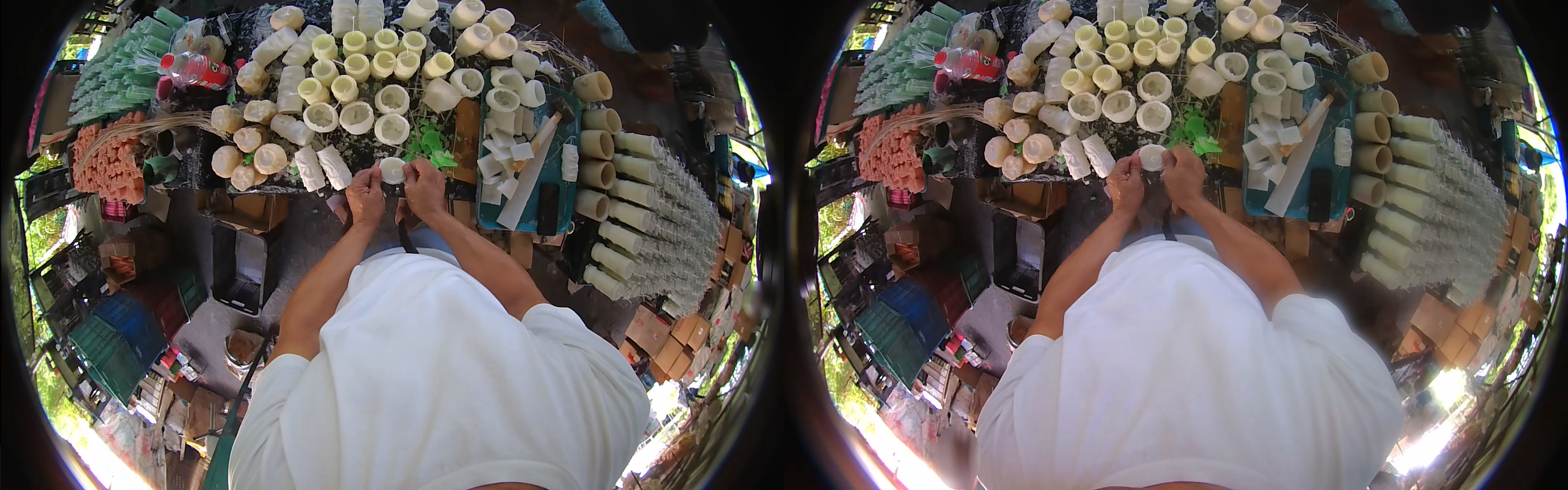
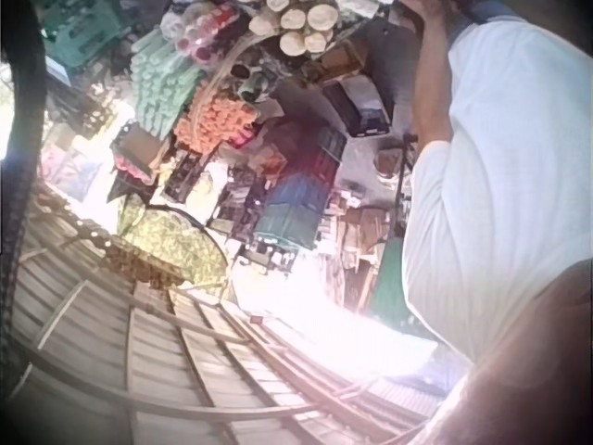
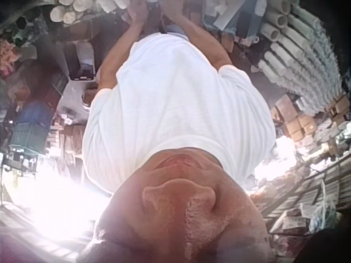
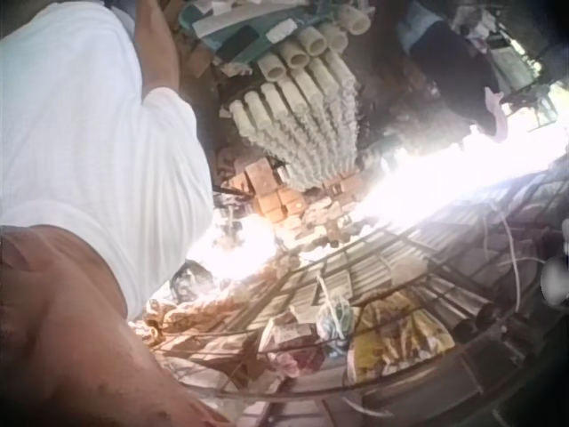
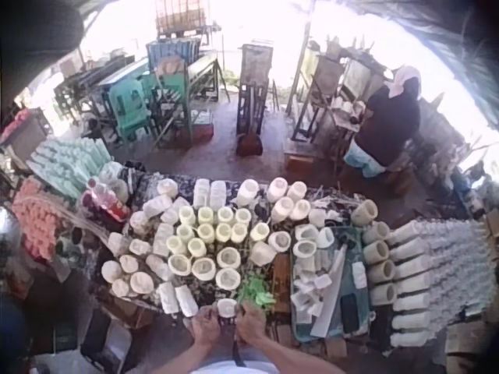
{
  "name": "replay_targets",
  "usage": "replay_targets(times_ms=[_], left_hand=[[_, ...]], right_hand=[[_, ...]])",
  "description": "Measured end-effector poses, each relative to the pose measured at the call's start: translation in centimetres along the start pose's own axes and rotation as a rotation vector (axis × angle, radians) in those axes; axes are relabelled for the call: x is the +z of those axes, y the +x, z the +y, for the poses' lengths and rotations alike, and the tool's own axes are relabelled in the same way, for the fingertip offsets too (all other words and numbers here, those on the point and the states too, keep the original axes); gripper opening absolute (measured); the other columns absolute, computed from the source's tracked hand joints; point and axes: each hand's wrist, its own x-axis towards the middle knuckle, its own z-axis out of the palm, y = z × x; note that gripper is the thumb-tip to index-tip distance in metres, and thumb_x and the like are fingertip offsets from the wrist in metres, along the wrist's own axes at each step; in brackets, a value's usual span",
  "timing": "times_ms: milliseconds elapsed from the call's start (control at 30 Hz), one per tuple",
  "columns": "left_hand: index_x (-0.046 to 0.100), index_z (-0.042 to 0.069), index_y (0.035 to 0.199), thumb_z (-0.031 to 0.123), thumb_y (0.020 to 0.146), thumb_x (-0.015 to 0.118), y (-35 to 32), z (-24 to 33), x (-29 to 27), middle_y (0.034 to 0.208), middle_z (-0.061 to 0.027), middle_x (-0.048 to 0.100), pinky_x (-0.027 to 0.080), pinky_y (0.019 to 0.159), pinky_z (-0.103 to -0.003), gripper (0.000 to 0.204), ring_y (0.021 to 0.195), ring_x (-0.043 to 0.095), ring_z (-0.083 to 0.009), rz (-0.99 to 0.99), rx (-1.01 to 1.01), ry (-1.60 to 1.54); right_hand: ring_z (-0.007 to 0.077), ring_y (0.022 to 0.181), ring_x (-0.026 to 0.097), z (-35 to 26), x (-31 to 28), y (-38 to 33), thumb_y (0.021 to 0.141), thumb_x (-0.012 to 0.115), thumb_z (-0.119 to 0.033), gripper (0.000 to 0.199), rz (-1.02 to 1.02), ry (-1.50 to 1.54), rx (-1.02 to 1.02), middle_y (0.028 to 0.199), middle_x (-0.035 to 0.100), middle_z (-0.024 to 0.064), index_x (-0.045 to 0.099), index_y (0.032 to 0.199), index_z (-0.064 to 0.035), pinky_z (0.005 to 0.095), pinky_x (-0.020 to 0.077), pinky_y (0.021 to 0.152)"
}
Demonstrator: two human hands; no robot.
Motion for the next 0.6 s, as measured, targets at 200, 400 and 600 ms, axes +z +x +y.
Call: replay_targets(times_ms=[200, 400, 600], left_hand=[[0.059, 0.0, 0.087, 0.015, 0.103, 0.056, 0.5, 2.6, 0.2, 0.084, -0.0211, 0.064, 0.05, 0.069, -0.05, 0.022, 0.077, 0.063, -0.0439, 0.026, 0.235, 0.394], [0.059, -0.001, 0.092, 0.017, 0.105, 0.051, 0.7, -0.6, 0.4, 0.086, -0.0242, 0.064, 0.049, 0.074, -0.054, 0.024, 0.081, 0.062, -0.0471, -0.028, 0.027, 0.375], [0.057, -0.002, 0.094, 0.014, 0.105, 0.049, 2.6, -2.1, 0.3, 0.092, -0.0255, 0.063, 0.048, 0.078, -0.056, 0.021, 0.088, 0.06, -0.0485, -0.123, 0.163, 0.34]], right_hand=[[0.0453, 0.083, 0.064, 1.1, 0.6, 1.3, 0.093, 0.066, -0.013, 0.015, -0.024, 0.088, 0.197, 0.086, 0.068, 0.0216, 0.066, 0.089, 0.0013, 0.0521, 0.0487, 0.075], [0.02, 0.069, 0.062, 3.5, 1.6, 2.9, 0.101, 0.064, -0.017, 0.021, -0.298, 0.178, 0.578, 0.08, 0.07, 0.0125, 0.071, 0.094, 0.0016, 0.04, 0.048, 0.064], [0.0209, 0.07, 0.061, 6.0, 3.2, 3.5, 0.102, 0.063, -0.021, 0.025, -0.357, 0.404, 0.638, 0.082, 0.07, 0.0129, 0.071, 0.098, 0.0023, 0.0395, 0.049, 0.067]])
